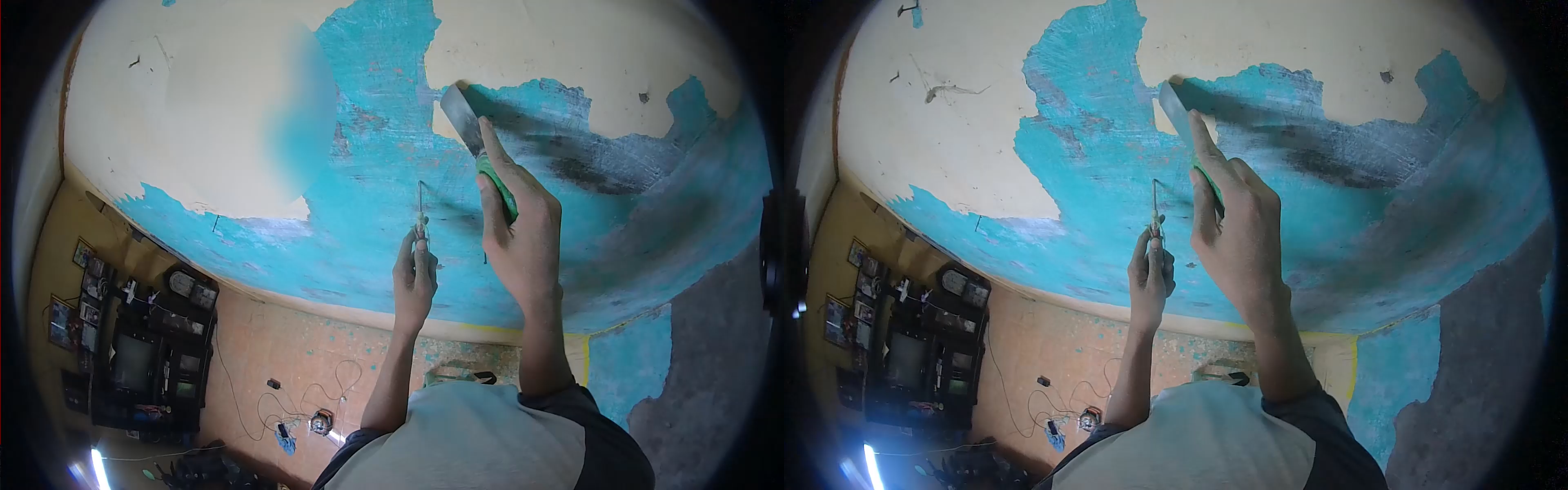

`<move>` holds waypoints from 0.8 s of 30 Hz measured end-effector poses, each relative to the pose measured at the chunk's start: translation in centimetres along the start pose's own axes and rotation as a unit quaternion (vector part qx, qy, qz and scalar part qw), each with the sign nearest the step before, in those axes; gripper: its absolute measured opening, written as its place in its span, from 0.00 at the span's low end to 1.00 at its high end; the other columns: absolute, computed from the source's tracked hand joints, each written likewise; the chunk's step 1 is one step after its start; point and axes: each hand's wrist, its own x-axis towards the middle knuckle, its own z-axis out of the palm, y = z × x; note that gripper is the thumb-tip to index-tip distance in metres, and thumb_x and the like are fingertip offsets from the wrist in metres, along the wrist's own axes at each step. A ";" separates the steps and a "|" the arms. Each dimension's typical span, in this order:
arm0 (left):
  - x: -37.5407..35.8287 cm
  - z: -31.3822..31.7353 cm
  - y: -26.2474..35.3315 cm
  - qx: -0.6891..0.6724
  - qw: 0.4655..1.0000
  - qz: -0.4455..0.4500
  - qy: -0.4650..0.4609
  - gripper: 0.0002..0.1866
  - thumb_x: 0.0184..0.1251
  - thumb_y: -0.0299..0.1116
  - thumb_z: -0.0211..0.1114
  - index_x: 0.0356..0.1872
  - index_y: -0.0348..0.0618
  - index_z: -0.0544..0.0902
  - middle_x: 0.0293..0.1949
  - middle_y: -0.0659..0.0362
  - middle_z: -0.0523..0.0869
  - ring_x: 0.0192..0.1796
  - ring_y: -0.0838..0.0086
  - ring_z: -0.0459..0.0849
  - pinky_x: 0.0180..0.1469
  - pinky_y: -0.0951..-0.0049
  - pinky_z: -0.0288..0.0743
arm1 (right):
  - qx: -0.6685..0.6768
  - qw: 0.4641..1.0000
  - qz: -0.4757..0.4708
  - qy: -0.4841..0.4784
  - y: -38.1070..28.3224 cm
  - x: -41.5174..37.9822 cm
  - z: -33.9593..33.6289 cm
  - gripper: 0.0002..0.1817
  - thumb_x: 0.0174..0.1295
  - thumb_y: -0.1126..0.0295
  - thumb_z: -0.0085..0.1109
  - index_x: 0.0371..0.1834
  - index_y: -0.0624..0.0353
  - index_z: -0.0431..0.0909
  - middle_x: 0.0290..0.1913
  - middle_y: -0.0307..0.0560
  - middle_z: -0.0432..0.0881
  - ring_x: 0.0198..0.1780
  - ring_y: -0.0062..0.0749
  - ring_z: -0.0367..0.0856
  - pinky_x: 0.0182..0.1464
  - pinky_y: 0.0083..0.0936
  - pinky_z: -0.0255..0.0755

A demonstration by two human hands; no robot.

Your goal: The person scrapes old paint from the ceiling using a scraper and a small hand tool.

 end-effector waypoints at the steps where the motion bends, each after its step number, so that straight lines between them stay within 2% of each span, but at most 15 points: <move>1: 0.0 0.1 0.3 0.011 1.000 -0.005 0.000 0.28 0.90 0.45 0.51 0.76 0.33 0.70 0.24 0.70 0.67 0.24 0.88 0.62 0.28 0.81 0.64 | -0.001 1.000 -0.001 -0.001 0.3 0.0 -0.1 0.29 0.76 0.77 0.58 0.79 0.49 0.74 0.42 0.57 0.88 0.36 0.23 0.80 0.39 0.25 0.76; 7: -0.1 0.4 0.1 0.009 1.000 -0.007 0.008 0.27 0.90 0.45 0.50 0.75 0.33 0.71 0.23 0.70 0.68 0.23 0.88 0.62 0.26 0.81 0.61 | 0.015 0.999 0.031 -0.014 1.4 -0.7 -1.0 0.29 0.76 0.77 0.59 0.79 0.50 0.74 0.50 0.61 0.89 0.40 0.24 0.83 0.42 0.25 0.77; 9: -0.1 0.5 0.1 -0.002 1.000 -0.007 0.005 0.27 0.90 0.45 0.50 0.75 0.33 0.71 0.23 0.70 0.68 0.23 0.88 0.62 0.26 0.81 0.61 | 0.044 0.999 -0.016 0.001 0.7 0.4 0.7 0.29 0.75 0.78 0.59 0.79 0.52 0.74 0.53 0.63 0.89 0.43 0.29 0.88 0.44 0.27 0.79; 10: -0.2 0.6 0.2 -0.015 1.000 -0.006 0.001 0.27 0.90 0.46 0.50 0.75 0.33 0.71 0.23 0.70 0.68 0.23 0.88 0.62 0.26 0.81 0.61 | 0.036 0.997 -0.072 0.017 0.6 1.0 1.6 0.29 0.74 0.79 0.60 0.79 0.53 0.73 0.55 0.64 0.89 0.45 0.37 0.91 0.46 0.31 0.81; 11: -0.3 0.7 0.3 -0.015 1.000 -0.006 0.001 0.27 0.90 0.46 0.50 0.75 0.33 0.71 0.23 0.70 0.68 0.23 0.88 0.62 0.26 0.81 0.61 | 0.036 0.997 -0.071 0.018 0.3 1.0 1.6 0.29 0.74 0.79 0.60 0.79 0.53 0.73 0.55 0.64 0.89 0.45 0.37 0.91 0.46 0.31 0.81; 13: -0.3 0.6 0.9 -0.009 1.000 -0.017 0.001 0.27 0.90 0.46 0.50 0.74 0.34 0.72 0.23 0.71 0.68 0.23 0.88 0.62 0.26 0.81 0.60 | 0.024 0.999 -0.044 -0.007 -0.2 1.0 1.4 0.29 0.74 0.79 0.60 0.79 0.53 0.74 0.55 0.64 0.89 0.49 0.44 0.92 0.49 0.33 0.82; 14: -0.3 0.4 0.9 -0.008 1.000 -0.016 0.000 0.27 0.90 0.46 0.50 0.74 0.34 0.72 0.23 0.71 0.68 0.23 0.88 0.62 0.26 0.81 0.60 | 0.019 0.998 -0.053 0.009 0.4 0.5 1.2 0.29 0.74 0.78 0.59 0.79 0.53 0.74 0.53 0.63 0.90 0.46 0.37 0.91 0.47 0.31 0.82; 15: -0.3 0.3 0.8 -0.004 1.000 -0.013 -0.002 0.26 0.90 0.46 0.51 0.73 0.34 0.73 0.23 0.71 0.67 0.23 0.88 0.62 0.25 0.81 0.60 | 0.020 0.998 -0.054 0.010 0.6 0.0 0.4 0.29 0.74 0.78 0.59 0.79 0.53 0.74 0.53 0.63 0.90 0.46 0.37 0.91 0.47 0.31 0.82; 17: 0.0 0.3 0.4 -0.002 1.000 -0.006 -0.004 0.26 0.90 0.46 0.51 0.73 0.35 0.73 0.23 0.71 0.67 0.23 0.88 0.62 0.25 0.81 0.60 | 0.002 0.999 0.032 -0.022 0.8 -0.8 -1.1 0.29 0.75 0.79 0.59 0.79 0.53 0.74 0.53 0.62 0.90 0.44 0.31 0.89 0.47 0.30 0.81; 18: 0.0 0.4 0.1 -0.008 1.000 0.002 -0.001 0.24 0.90 0.47 0.51 0.72 0.40 0.74 0.24 0.72 0.68 0.22 0.90 0.60 0.23 0.83 0.55 | -0.011 1.000 0.010 -0.008 0.9 -0.8 -0.9 0.29 0.75 0.79 0.58 0.79 0.52 0.73 0.53 0.61 0.90 0.41 0.27 0.85 0.45 0.28 0.80; 19: 0.0 0.4 0.0 -0.013 1.000 0.008 0.002 0.23 0.89 0.48 0.52 0.72 0.45 0.75 0.26 0.73 0.68 0.21 0.92 0.58 0.20 0.85 0.50 | -0.010 1.000 0.010 -0.009 0.8 -0.5 -0.6 0.29 0.75 0.79 0.58 0.79 0.52 0.73 0.53 0.61 0.90 0.41 0.27 0.85 0.45 0.28 0.80; 20: -0.1 0.3 0.0 -0.012 1.000 0.006 0.001 0.23 0.89 0.48 0.52 0.72 0.45 0.75 0.26 0.73 0.68 0.21 0.92 0.58 0.20 0.85 0.50 | 0.003 1.000 0.001 -0.015 0.4 0.0 -0.2 0.30 0.75 0.80 0.58 0.80 0.52 0.73 0.51 0.61 0.89 0.40 0.27 0.85 0.44 0.28 0.79; 22: -0.3 0.5 0.9 -0.004 1.000 -0.009 -0.002 0.26 0.90 0.47 0.51 0.73 0.36 0.73 0.23 0.71 0.67 0.23 0.89 0.62 0.25 0.82 0.60 | 0.014 1.000 -0.007 -0.021 0.1 0.5 0.4 0.30 0.75 0.80 0.58 0.80 0.51 0.72 0.48 0.60 0.89 0.39 0.27 0.85 0.43 0.28 0.79; 24: -0.3 0.5 0.7 -0.007 1.000 -0.015 -0.004 0.26 0.90 0.46 0.51 0.73 0.36 0.73 0.23 0.71 0.67 0.23 0.89 0.62 0.25 0.82 0.60 | 0.007 0.998 -0.055 0.002 0.3 0.4 1.0 0.32 0.74 0.81 0.58 0.81 0.51 0.72 0.42 0.58 0.88 0.36 0.26 0.83 0.41 0.28 0.78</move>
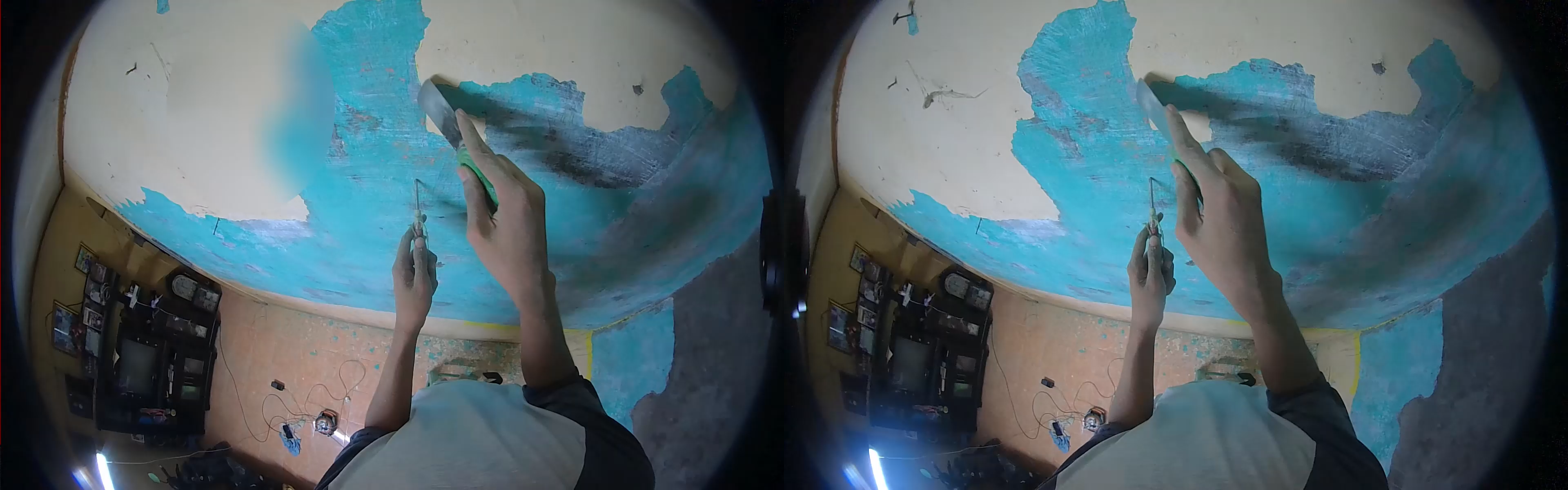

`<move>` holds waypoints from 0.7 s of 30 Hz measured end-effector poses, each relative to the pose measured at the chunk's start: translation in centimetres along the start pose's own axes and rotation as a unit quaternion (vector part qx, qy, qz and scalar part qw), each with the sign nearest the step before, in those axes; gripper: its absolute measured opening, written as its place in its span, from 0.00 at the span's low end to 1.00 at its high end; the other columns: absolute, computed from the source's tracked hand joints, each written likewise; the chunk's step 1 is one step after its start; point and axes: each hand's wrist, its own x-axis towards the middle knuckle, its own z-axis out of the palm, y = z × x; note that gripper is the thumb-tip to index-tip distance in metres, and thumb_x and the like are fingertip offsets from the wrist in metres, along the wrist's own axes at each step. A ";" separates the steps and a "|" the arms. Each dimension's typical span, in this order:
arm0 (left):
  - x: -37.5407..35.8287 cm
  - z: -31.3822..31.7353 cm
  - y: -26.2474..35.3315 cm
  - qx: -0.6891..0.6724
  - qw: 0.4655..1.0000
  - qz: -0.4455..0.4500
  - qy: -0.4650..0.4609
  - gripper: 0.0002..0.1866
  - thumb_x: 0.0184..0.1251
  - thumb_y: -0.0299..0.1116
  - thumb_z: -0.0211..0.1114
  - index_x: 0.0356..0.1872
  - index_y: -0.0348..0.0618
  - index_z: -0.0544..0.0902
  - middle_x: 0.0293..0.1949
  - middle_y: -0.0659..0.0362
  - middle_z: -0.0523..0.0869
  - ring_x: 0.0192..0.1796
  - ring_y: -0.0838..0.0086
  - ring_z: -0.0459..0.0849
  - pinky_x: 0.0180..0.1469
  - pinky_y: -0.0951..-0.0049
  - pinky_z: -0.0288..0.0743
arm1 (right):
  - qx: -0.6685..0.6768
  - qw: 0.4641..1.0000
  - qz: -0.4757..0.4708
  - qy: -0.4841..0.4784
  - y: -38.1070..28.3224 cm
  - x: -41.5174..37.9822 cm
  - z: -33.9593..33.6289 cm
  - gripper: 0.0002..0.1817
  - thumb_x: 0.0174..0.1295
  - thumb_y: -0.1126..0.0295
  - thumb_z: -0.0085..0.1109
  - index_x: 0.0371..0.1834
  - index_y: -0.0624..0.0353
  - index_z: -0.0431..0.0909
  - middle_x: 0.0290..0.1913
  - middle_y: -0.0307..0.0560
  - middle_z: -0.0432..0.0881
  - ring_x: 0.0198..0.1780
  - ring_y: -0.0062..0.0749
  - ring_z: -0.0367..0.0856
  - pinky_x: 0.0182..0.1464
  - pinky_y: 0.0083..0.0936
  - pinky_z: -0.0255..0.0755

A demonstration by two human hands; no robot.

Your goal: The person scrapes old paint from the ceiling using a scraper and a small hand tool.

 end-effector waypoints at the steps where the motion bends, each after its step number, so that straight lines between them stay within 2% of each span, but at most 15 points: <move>1: 0.1 -0.1 0.0 -0.001 1.000 -0.003 -0.002 0.26 0.90 0.46 0.50 0.73 0.36 0.73 0.24 0.71 0.67 0.23 0.89 0.62 0.25 0.82 0.60 | -0.001 1.000 0.000 0.002 -0.1 -0.1 -0.5 0.32 0.74 0.81 0.58 0.81 0.51 0.72 0.42 0.58 0.88 0.36 0.26 0.83 0.41 0.28 0.78; 3: 0.1 -0.2 0.0 0.005 1.000 0.005 0.000 0.26 0.90 0.47 0.50 0.73 0.36 0.73 0.24 0.71 0.67 0.23 0.89 0.62 0.25 0.82 0.60 | -0.027 0.995 0.083 -0.051 -0.2 -0.7 -2.2 0.32 0.73 0.82 0.58 0.80 0.51 0.72 0.43 0.60 0.87 0.37 0.29 0.84 0.42 0.29 0.79; 5: 0.3 0.0 -0.2 0.008 1.000 0.012 0.005 0.26 0.90 0.47 0.50 0.73 0.36 0.73 0.24 0.71 0.67 0.24 0.89 0.62 0.25 0.83 0.60 | -0.026 0.996 0.077 -0.045 -0.1 -0.6 -2.1 0.33 0.72 0.82 0.58 0.81 0.50 0.72 0.43 0.59 0.87 0.36 0.29 0.82 0.41 0.27 0.77; 7: 0.3 0.0 -0.6 0.005 1.000 0.016 0.008 0.27 0.90 0.47 0.50 0.73 0.36 0.73 0.24 0.71 0.67 0.24 0.89 0.63 0.24 0.82 0.60 | -0.029 0.999 0.026 -0.013 0.2 -0.4 -1.3 0.33 0.73 0.83 0.58 0.81 0.50 0.72 0.41 0.58 0.87 0.34 0.27 0.80 0.39 0.26 0.76; 11: -0.1 0.1 -0.2 -0.007 1.000 0.000 -0.003 0.27 0.90 0.47 0.50 0.75 0.35 0.72 0.24 0.71 0.68 0.24 0.89 0.63 0.24 0.82 0.59 | -0.020 0.999 0.031 -0.022 0.0 -0.4 -2.4 0.32 0.74 0.82 0.58 0.80 0.50 0.72 0.42 0.58 0.88 0.35 0.27 0.81 0.40 0.26 0.77; 13: 0.2 0.1 0.0 -0.002 1.000 0.004 0.003 0.27 0.90 0.46 0.50 0.74 0.34 0.72 0.24 0.71 0.68 0.23 0.89 0.62 0.24 0.82 0.59 | -0.040 0.993 0.090 -0.059 0.0 -0.8 -3.6 0.31 0.74 0.81 0.58 0.80 0.50 0.73 0.49 0.61 0.89 0.39 0.31 0.86 0.43 0.27 0.79; 14: 0.3 0.2 -0.3 -0.002 1.000 0.007 0.003 0.27 0.90 0.46 0.50 0.74 0.34 0.72 0.24 0.71 0.68 0.23 0.89 0.62 0.24 0.82 0.59 | -0.044 0.995 0.074 -0.044 0.7 -1.0 -3.5 0.31 0.74 0.81 0.58 0.80 0.50 0.73 0.50 0.61 0.89 0.40 0.31 0.86 0.43 0.27 0.79; 16: 0.4 0.3 -1.2 -0.011 1.000 0.016 0.016 0.26 0.89 0.49 0.52 0.76 0.45 0.72 0.25 0.74 0.65 0.21 0.92 0.56 0.20 0.84 0.48 | -0.029 0.998 0.045 -0.032 0.5 -0.1 -2.3 0.31 0.73 0.81 0.58 0.80 0.50 0.73 0.50 0.61 0.89 0.39 0.30 0.85 0.44 0.27 0.80; 17: 0.2 0.1 -1.4 -0.009 1.000 0.013 0.015 0.26 0.89 0.49 0.52 0.76 0.45 0.72 0.25 0.74 0.65 0.21 0.92 0.56 0.20 0.84 0.48 | -0.014 1.000 0.017 -0.020 0.3 0.1 -1.9 0.31 0.73 0.82 0.58 0.79 0.50 0.73 0.51 0.62 0.89 0.39 0.30 0.85 0.44 0.27 0.80; 21: -0.7 0.1 -0.9 -0.016 1.000 0.008 0.001 0.25 0.89 0.48 0.51 0.76 0.45 0.72 0.25 0.74 0.65 0.21 0.92 0.56 0.20 0.84 0.47 | -0.004 0.995 0.072 -0.065 -0.7 -0.2 -3.5 0.31 0.73 0.81 0.58 0.79 0.50 0.73 0.54 0.63 0.89 0.42 0.33 0.88 0.47 0.30 0.81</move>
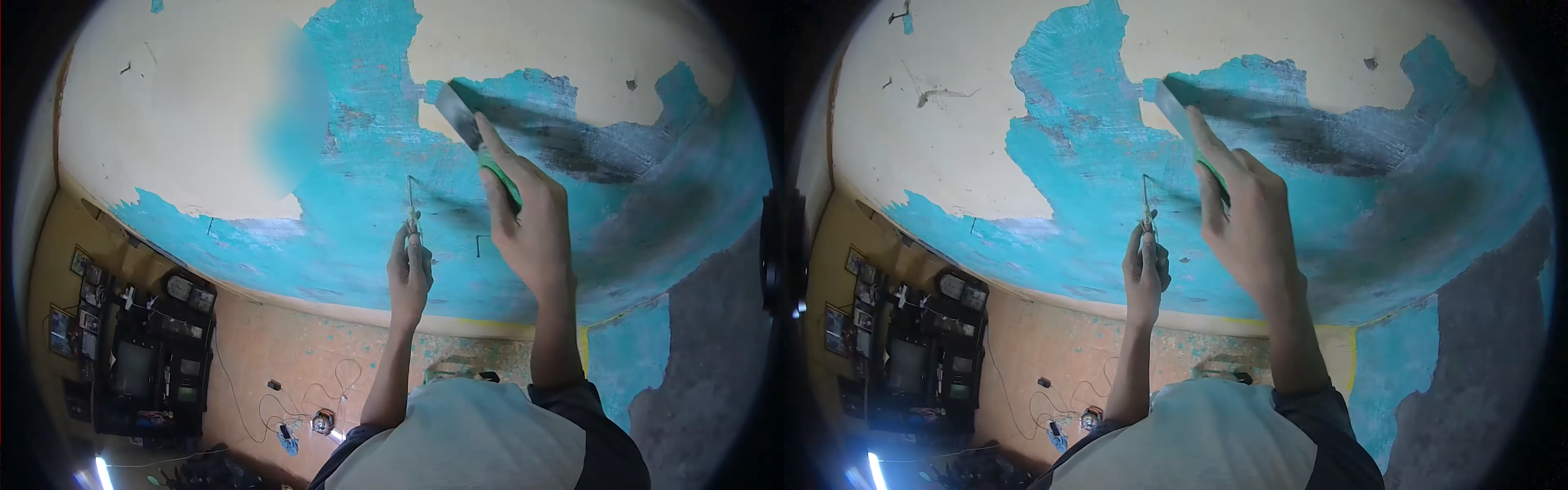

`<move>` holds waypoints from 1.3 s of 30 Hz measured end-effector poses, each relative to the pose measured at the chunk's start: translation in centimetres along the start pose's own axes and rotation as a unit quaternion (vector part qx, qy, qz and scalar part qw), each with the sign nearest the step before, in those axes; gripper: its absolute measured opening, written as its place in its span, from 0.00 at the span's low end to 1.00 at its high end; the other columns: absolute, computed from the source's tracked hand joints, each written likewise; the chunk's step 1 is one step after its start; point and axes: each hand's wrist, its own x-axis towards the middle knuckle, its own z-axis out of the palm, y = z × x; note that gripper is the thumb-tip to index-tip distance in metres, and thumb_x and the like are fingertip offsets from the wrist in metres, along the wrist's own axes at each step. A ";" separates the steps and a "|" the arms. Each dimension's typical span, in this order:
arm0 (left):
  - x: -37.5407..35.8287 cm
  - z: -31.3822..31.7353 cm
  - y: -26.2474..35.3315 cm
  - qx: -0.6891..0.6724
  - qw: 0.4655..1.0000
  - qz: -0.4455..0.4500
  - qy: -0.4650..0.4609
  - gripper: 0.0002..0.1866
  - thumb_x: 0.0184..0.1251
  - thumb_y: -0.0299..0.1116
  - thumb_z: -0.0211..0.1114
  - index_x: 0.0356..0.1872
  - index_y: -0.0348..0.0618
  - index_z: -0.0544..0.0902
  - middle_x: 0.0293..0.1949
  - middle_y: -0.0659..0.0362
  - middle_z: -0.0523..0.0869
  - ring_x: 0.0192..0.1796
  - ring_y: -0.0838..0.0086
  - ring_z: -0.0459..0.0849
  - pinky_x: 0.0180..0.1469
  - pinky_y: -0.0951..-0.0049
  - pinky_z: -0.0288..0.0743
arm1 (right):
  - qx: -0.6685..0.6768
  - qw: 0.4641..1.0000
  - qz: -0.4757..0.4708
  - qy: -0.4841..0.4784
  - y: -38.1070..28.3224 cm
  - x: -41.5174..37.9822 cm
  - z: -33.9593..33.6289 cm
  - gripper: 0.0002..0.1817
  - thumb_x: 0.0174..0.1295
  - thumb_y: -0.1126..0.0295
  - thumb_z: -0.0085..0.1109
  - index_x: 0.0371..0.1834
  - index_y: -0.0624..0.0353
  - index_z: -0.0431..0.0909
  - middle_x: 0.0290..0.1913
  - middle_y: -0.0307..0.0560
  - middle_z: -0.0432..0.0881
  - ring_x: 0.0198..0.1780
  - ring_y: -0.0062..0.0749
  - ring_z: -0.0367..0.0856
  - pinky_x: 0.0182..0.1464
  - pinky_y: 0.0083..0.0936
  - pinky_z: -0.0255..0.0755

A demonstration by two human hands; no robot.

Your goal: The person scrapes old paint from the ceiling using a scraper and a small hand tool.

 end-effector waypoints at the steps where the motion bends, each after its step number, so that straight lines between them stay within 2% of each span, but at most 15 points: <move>1: 0.3 0.0 0.2 0.001 1.000 0.001 -0.001 0.25 0.89 0.47 0.52 0.76 0.45 0.72 0.25 0.74 0.65 0.21 0.92 0.56 0.20 0.84 0.47 | -0.020 1.000 -0.001 0.001 0.4 -0.1 -0.4 0.31 0.73 0.81 0.58 0.79 0.50 0.73 0.54 0.64 0.89 0.42 0.34 0.88 0.47 0.31 0.81; 6: 0.9 0.1 0.2 -0.011 1.000 0.005 -0.009 0.24 0.89 0.48 0.52 0.74 0.45 0.73 0.24 0.74 0.65 0.21 0.92 0.56 0.20 0.84 0.48 | -0.006 0.997 -0.067 0.028 0.5 1.5 2.3 0.31 0.73 0.81 0.59 0.79 0.49 0.74 0.51 0.62 0.89 0.42 0.34 0.89 0.46 0.31 0.81; 8: 0.9 -0.2 0.2 -0.008 1.000 0.006 -0.011 0.24 0.89 0.48 0.52 0.73 0.44 0.74 0.24 0.74 0.65 0.21 0.92 0.56 0.19 0.84 0.48 | 0.002 0.998 -0.058 -0.004 -0.1 1.9 2.7 0.31 0.73 0.80 0.59 0.79 0.49 0.74 0.51 0.62 0.89 0.44 0.31 0.89 0.46 0.31 0.81; 14: 1.2 -0.6 0.1 0.005 1.000 0.014 -0.003 0.24 0.89 0.49 0.53 0.72 0.42 0.74 0.25 0.74 0.66 0.21 0.92 0.57 0.19 0.85 0.50 | -0.031 0.999 -0.020 0.028 0.4 0.6 0.0 0.30 0.73 0.80 0.59 0.79 0.50 0.74 0.51 0.60 0.90 0.44 0.32 0.90 0.45 0.31 0.80; 16: 1.0 -0.4 0.2 0.007 1.000 0.011 -0.001 0.25 0.89 0.49 0.53 0.72 0.42 0.73 0.25 0.74 0.67 0.21 0.93 0.58 0.20 0.85 0.51 | -0.031 0.998 -0.051 0.030 0.0 1.5 1.8 0.30 0.74 0.80 0.59 0.79 0.50 0.74 0.51 0.59 0.90 0.44 0.31 0.90 0.45 0.30 0.80; 18: 0.9 -0.6 0.2 0.007 1.000 0.008 -0.002 0.25 0.89 0.49 0.53 0.73 0.42 0.73 0.25 0.74 0.67 0.21 0.93 0.59 0.20 0.84 0.51 | -0.019 0.999 -0.045 -0.022 -0.6 2.1 2.9 0.30 0.74 0.80 0.58 0.79 0.49 0.74 0.52 0.59 0.90 0.46 0.30 0.90 0.46 0.29 0.81; 24: 1.5 -1.2 -0.4 0.022 1.000 0.015 -0.008 0.25 0.89 0.49 0.53 0.73 0.42 0.74 0.25 0.74 0.67 0.21 0.93 0.58 0.20 0.85 0.51 | -0.014 0.999 -0.013 0.031 1.2 -0.7 -0.2 0.29 0.75 0.78 0.59 0.79 0.50 0.75 0.55 0.59 0.90 0.47 0.20 0.85 0.46 0.27 0.79; 26: 1.5 -1.0 -0.7 0.038 0.999 0.027 0.005 0.25 0.88 0.49 0.53 0.73 0.42 0.74 0.24 0.74 0.67 0.21 0.93 0.58 0.20 0.85 0.51 | -0.026 0.999 0.015 0.034 1.1 -1.0 -0.9 0.29 0.75 0.78 0.59 0.79 0.50 0.74 0.53 0.61 0.90 0.47 0.22 0.86 0.46 0.28 0.79; 27: 1.4 -0.9 -0.7 0.039 0.999 0.025 0.005 0.25 0.88 0.49 0.53 0.73 0.42 0.74 0.24 0.74 0.67 0.21 0.93 0.58 0.20 0.85 0.51 | -0.042 0.998 -0.009 0.046 1.0 -1.1 -0.6 0.31 0.73 0.80 0.60 0.79 0.52 0.74 0.43 0.60 0.88 0.38 0.38 0.89 0.40 0.35 0.79; 30: 1.2 -0.4 -0.1 0.013 1.000 0.011 -0.004 0.25 0.89 0.49 0.53 0.74 0.43 0.73 0.24 0.74 0.66 0.21 0.93 0.58 0.20 0.85 0.50 | -0.035 0.998 -0.027 0.053 1.3 -0.9 -0.8 0.29 0.73 0.79 0.60 0.77 0.54 0.75 0.48 0.61 0.90 0.42 0.39 0.90 0.44 0.32 0.81; 31: 1.2 -0.4 0.2 0.017 1.000 0.013 -0.007 0.26 0.89 0.47 0.52 0.74 0.38 0.73 0.24 0.73 0.66 0.22 0.90 0.59 0.23 0.83 0.56 | -0.037 0.998 -0.024 0.053 1.6 -1.0 -1.0 0.29 0.73 0.79 0.60 0.77 0.54 0.75 0.48 0.61 0.90 0.42 0.39 0.90 0.44 0.32 0.81; 32: 1.1 -0.4 0.3 0.021 1.000 0.016 -0.011 0.27 0.90 0.45 0.50 0.74 0.33 0.72 0.23 0.72 0.65 0.23 0.88 0.59 0.27 0.81 0.61 | -0.018 0.998 -0.012 0.054 2.0 -1.3 -1.2 0.27 0.74 0.78 0.60 0.77 0.55 0.76 0.49 0.61 0.90 0.43 0.37 0.91 0.45 0.31 0.81; 34: 1.2 -0.4 0.4 0.026 0.999 0.017 -0.016 0.27 0.90 0.47 0.50 0.73 0.35 0.73 0.23 0.72 0.65 0.22 0.89 0.59 0.24 0.82 0.58 | -0.002 0.998 0.000 0.059 3.1 -2.0 -1.7 0.26 0.74 0.77 0.60 0.76 0.55 0.77 0.51 0.61 0.90 0.44 0.36 0.91 0.47 0.30 0.82; 36: 1.2 -0.5 0.1 0.019 1.000 0.017 -0.011 0.26 0.89 0.49 0.52 0.76 0.44 0.72 0.25 0.74 0.66 0.21 0.92 0.57 0.19 0.84 0.50 | 0.017 0.996 0.021 0.081 4.7 -3.3 -2.6 0.24 0.75 0.76 0.59 0.74 0.55 0.79 0.51 0.61 0.90 0.43 0.30 0.89 0.47 0.27 0.81; 39: 1.1 -0.2 0.4 0.027 1.000 0.014 -0.004 0.27 0.89 0.50 0.52 0.76 0.44 0.73 0.25 0.74 0.67 0.21 0.92 0.57 0.19 0.84 0.50 | -0.010 0.994 0.080 0.073 5.2 -4.9 -3.8 0.25 0.74 0.76 0.60 0.74 0.54 0.79 0.42 0.60 0.90 0.35 0.25 0.83 0.43 0.26 0.79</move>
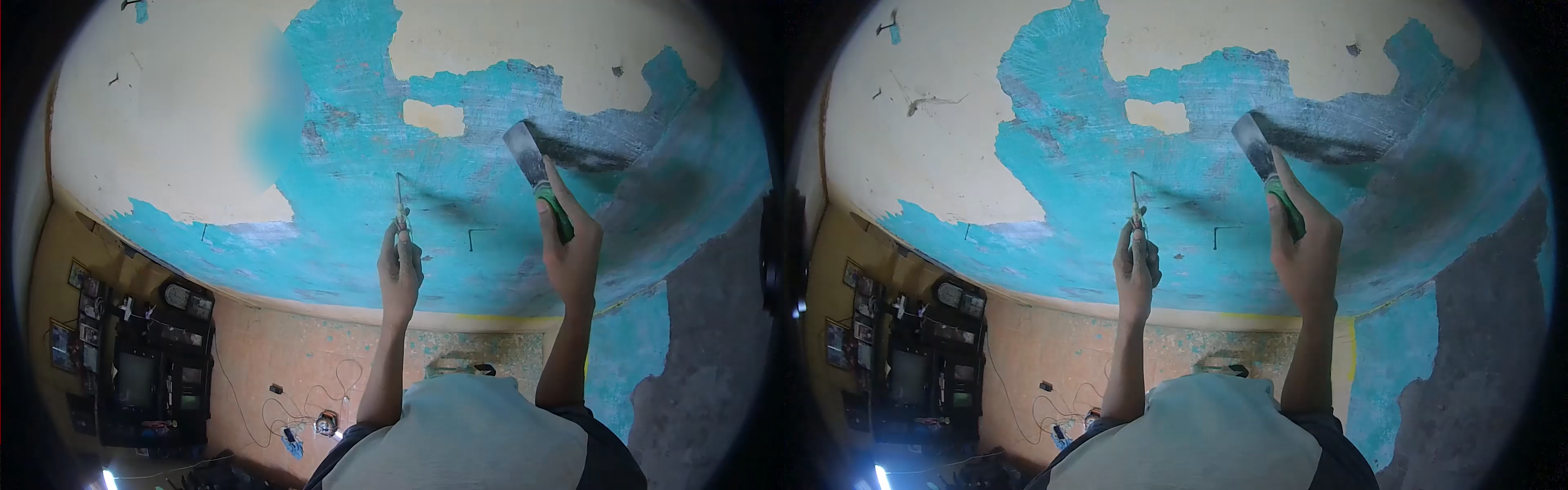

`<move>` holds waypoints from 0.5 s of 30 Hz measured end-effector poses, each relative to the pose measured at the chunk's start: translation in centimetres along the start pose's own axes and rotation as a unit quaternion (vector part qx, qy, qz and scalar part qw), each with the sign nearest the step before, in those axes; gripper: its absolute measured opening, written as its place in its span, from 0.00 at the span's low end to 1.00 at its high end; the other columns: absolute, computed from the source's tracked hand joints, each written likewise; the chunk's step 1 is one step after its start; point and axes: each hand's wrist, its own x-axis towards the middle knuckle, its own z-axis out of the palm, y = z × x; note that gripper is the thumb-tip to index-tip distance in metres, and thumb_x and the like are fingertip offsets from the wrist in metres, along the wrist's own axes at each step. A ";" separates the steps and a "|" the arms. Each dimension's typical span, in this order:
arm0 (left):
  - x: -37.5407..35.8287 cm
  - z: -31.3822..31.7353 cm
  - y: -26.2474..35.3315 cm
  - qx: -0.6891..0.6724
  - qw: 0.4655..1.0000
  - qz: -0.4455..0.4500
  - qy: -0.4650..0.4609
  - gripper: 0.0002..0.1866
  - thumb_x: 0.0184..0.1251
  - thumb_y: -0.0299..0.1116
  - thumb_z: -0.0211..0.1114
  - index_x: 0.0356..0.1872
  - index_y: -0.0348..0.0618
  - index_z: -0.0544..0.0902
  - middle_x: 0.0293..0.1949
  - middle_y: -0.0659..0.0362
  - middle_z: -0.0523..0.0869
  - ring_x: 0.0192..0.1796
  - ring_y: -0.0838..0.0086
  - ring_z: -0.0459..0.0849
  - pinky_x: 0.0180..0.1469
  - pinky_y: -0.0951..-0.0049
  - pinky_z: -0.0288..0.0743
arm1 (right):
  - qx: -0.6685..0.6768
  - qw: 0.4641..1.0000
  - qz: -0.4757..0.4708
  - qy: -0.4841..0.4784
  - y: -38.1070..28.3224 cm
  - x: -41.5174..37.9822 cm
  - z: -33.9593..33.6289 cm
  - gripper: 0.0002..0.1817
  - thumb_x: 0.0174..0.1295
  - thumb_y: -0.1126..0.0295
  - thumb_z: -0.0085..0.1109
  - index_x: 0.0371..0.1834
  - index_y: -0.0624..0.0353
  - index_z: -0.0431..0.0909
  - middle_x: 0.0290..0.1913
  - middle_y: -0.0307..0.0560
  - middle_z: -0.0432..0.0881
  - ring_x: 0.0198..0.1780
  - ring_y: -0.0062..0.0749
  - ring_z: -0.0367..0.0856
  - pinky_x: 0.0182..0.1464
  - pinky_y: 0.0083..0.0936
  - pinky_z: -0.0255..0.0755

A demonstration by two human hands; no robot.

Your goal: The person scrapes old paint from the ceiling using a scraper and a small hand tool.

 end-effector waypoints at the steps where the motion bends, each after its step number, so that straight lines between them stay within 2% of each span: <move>1: 0.0 0.0 0.0 -0.005 1.000 -0.007 0.001 0.27 0.89 0.50 0.53 0.75 0.44 0.73 0.25 0.73 0.67 0.21 0.92 0.57 0.19 0.84 0.50 | -0.026 0.999 0.029 -0.005 0.0 -0.2 -0.2 0.25 0.74 0.77 0.60 0.74 0.54 0.79 0.39 0.60 0.89 0.33 0.23 0.80 0.41 0.25 0.77; 5: -0.3 0.0 0.2 -0.010 1.000 -0.005 -0.003 0.26 0.89 0.50 0.53 0.75 0.43 0.73 0.25 0.73 0.66 0.21 0.92 0.57 0.20 0.84 0.49 | -0.041 0.999 -0.028 0.012 -1.3 0.7 -0.8 0.24 0.73 0.76 0.61 0.73 0.54 0.81 0.36 0.60 0.88 0.30 0.20 0.75 0.38 0.26 0.76; 8: -0.5 0.4 0.8 -0.035 0.999 -0.029 -0.004 0.25 0.89 0.49 0.53 0.76 0.45 0.73 0.25 0.73 0.65 0.21 0.91 0.57 0.20 0.84 0.48 | -0.039 0.997 -0.059 0.014 -1.0 0.9 -1.6 0.24 0.73 0.76 0.61 0.72 0.54 0.81 0.40 0.62 0.90 0.30 0.18 0.75 0.37 0.26 0.75; 11: -0.4 0.2 0.6 -0.035 0.999 -0.027 -0.005 0.25 0.89 0.48 0.53 0.76 0.46 0.72 0.25 0.73 0.66 0.22 0.91 0.57 0.20 0.84 0.48 | -0.018 1.000 -0.007 -0.023 0.1 0.6 -2.0 0.23 0.73 0.76 0.62 0.72 0.56 0.81 0.42 0.62 0.91 0.30 0.19 0.78 0.36 0.26 0.76; 12: -0.4 0.3 0.7 -0.031 0.999 -0.014 0.005 0.25 0.89 0.49 0.52 0.72 0.42 0.75 0.24 0.73 0.66 0.21 0.92 0.58 0.20 0.84 0.52 | 0.002 1.000 -0.022 -0.012 0.8 0.5 -1.6 0.23 0.73 0.76 0.62 0.71 0.57 0.81 0.44 0.63 0.91 0.31 0.18 0.79 0.36 0.26 0.76; 14: -0.5 0.5 1.0 -0.030 0.999 -0.018 0.005 0.25 0.89 0.48 0.52 0.72 0.42 0.75 0.24 0.73 0.66 0.21 0.92 0.58 0.20 0.84 0.51 | 0.024 0.999 -0.038 -0.003 1.2 0.8 -0.8 0.23 0.73 0.75 0.62 0.71 0.58 0.81 0.45 0.63 0.91 0.32 0.17 0.80 0.36 0.26 0.76; 15: -0.5 0.5 1.2 -0.029 0.999 -0.021 0.005 0.24 0.89 0.48 0.52 0.72 0.42 0.75 0.24 0.73 0.66 0.21 0.92 0.58 0.20 0.84 0.51 | 0.031 0.996 -0.078 0.009 0.9 1.3 0.0 0.23 0.72 0.76 0.63 0.71 0.59 0.81 0.45 0.64 0.91 0.32 0.20 0.82 0.37 0.26 0.77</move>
